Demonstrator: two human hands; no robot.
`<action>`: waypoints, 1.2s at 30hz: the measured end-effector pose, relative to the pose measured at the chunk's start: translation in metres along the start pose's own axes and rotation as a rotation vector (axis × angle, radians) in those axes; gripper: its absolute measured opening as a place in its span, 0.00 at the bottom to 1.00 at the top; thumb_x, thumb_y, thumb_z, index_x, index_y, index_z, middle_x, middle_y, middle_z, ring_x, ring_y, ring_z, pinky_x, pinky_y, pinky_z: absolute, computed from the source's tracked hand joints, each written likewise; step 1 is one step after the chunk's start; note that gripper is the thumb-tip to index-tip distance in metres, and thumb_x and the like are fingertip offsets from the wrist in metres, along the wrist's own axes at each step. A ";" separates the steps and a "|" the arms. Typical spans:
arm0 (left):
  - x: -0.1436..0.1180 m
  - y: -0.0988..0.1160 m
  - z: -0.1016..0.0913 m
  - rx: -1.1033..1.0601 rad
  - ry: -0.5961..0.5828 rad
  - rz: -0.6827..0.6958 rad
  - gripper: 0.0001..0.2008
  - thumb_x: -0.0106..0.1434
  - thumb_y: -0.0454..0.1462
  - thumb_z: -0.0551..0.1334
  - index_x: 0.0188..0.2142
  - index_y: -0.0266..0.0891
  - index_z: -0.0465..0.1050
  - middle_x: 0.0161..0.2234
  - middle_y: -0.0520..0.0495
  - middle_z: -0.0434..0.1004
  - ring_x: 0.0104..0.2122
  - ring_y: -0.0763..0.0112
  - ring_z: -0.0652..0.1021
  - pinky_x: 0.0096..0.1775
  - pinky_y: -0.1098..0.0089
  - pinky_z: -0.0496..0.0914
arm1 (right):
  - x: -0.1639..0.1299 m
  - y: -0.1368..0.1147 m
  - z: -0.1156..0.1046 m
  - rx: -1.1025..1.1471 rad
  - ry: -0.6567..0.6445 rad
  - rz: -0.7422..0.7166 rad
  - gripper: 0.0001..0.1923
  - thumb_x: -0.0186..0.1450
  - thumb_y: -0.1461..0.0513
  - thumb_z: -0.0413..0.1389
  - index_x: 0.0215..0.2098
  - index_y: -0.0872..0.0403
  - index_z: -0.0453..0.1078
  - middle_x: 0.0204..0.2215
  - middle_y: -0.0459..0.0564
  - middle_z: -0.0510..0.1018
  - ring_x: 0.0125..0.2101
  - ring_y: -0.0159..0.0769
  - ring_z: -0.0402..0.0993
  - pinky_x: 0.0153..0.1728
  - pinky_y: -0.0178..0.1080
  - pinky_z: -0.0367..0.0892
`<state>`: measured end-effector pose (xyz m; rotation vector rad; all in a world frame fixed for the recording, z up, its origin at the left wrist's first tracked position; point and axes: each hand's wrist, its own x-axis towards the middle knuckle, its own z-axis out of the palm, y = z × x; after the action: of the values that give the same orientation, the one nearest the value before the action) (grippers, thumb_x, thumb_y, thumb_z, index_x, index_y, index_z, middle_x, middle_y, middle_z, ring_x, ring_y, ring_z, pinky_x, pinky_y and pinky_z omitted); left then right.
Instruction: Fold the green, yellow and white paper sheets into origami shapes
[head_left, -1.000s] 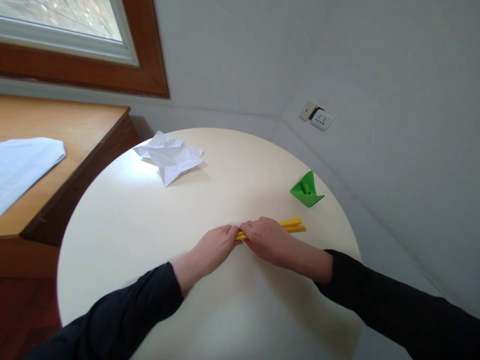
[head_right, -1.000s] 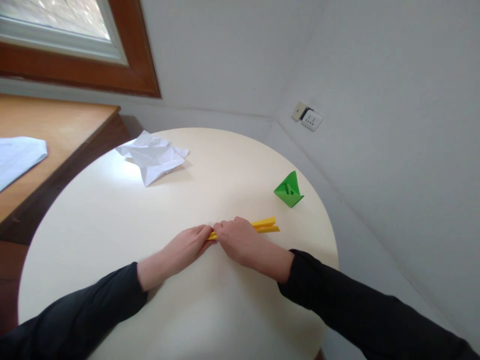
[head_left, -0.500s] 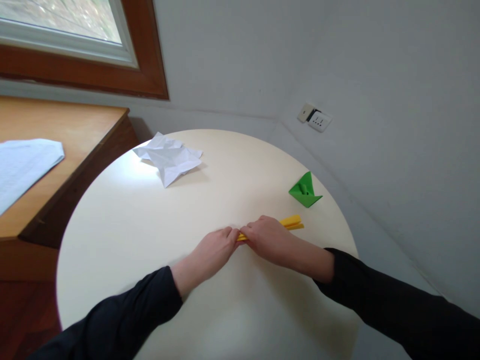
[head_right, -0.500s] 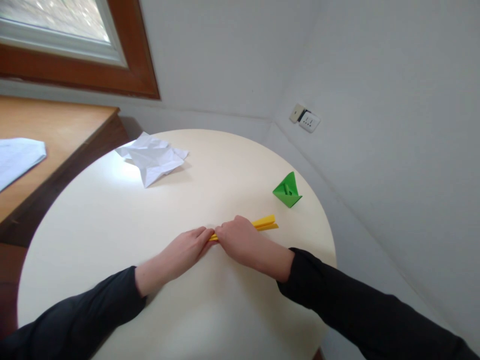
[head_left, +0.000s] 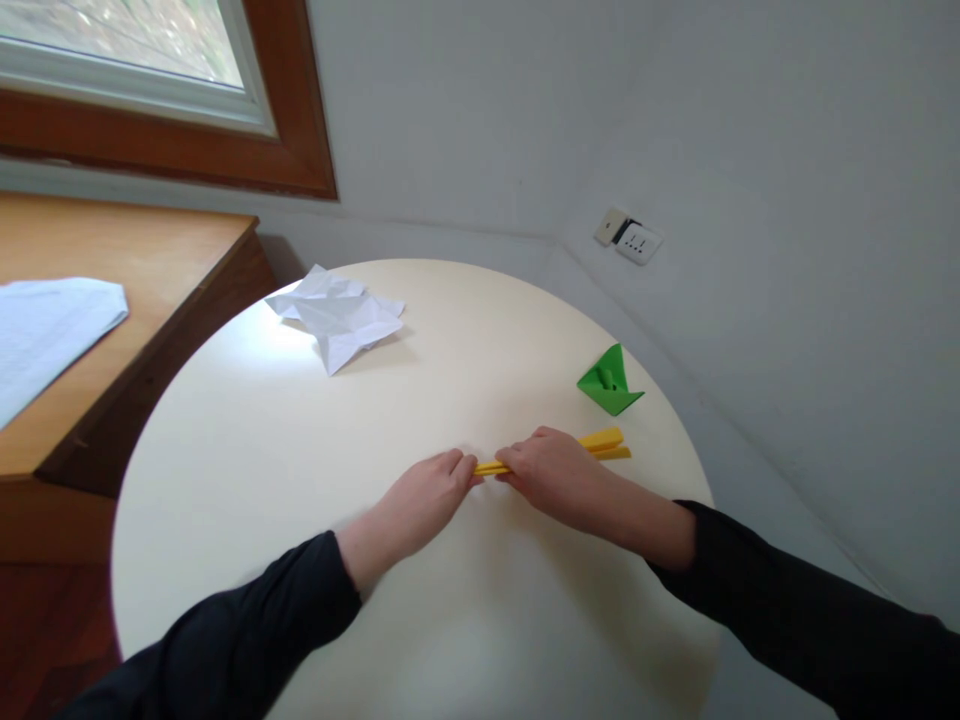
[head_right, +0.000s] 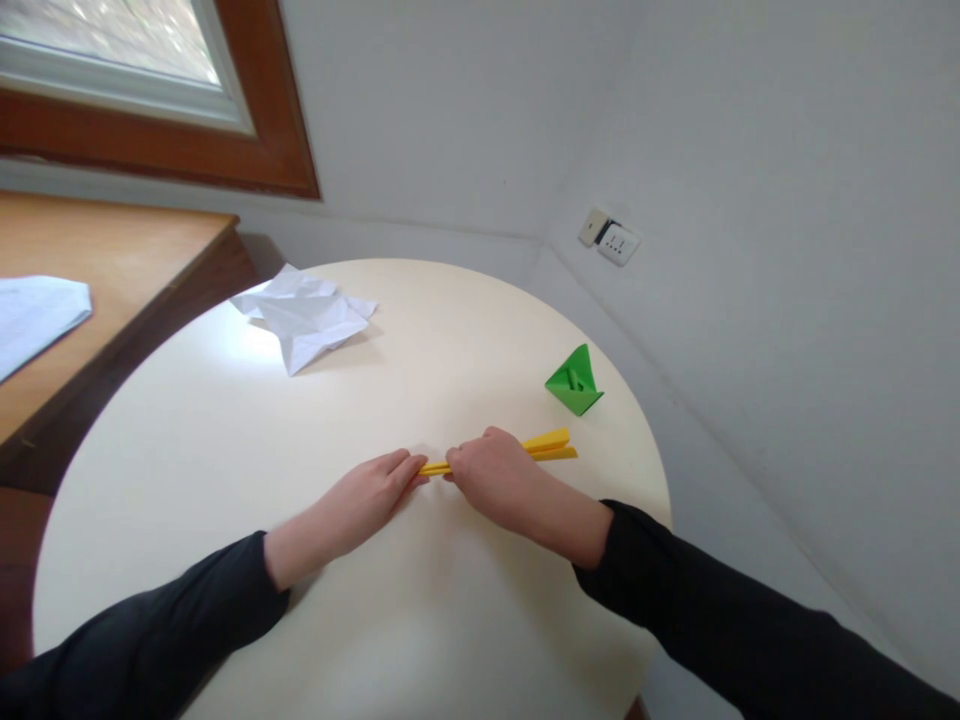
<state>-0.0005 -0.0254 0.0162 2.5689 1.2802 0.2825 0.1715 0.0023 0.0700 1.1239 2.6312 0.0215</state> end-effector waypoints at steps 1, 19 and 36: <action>0.000 0.000 0.000 0.002 -0.002 0.003 0.10 0.67 0.33 0.49 0.40 0.33 0.67 0.33 0.43 0.73 0.32 0.64 0.75 0.36 0.65 0.71 | 0.000 0.000 0.001 0.002 0.012 -0.003 0.07 0.64 0.63 0.53 0.30 0.56 0.72 0.28 0.51 0.81 0.28 0.39 0.76 0.29 0.37 0.58; 0.000 -0.003 0.008 -0.005 0.575 0.248 0.12 0.67 0.36 0.51 0.30 0.36 0.68 0.28 0.46 0.73 0.29 0.69 0.70 0.33 0.67 0.67 | -0.003 -0.002 0.004 0.031 0.114 -0.109 0.12 0.65 0.67 0.49 0.25 0.56 0.70 0.22 0.50 0.78 0.23 0.35 0.73 0.28 0.38 0.55; -0.001 0.001 0.003 0.065 0.531 0.285 0.13 0.64 0.30 0.52 0.25 0.35 0.68 0.23 0.48 0.69 0.25 0.69 0.66 0.32 0.68 0.63 | -0.003 -0.006 0.003 0.020 0.172 -0.202 0.11 0.57 0.74 0.48 0.24 0.57 0.68 0.20 0.49 0.76 0.22 0.33 0.70 0.30 0.38 0.57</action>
<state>0.0006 -0.0268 0.0136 2.8382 1.0696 1.0517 0.1702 -0.0044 0.0672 0.8924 2.8915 0.0528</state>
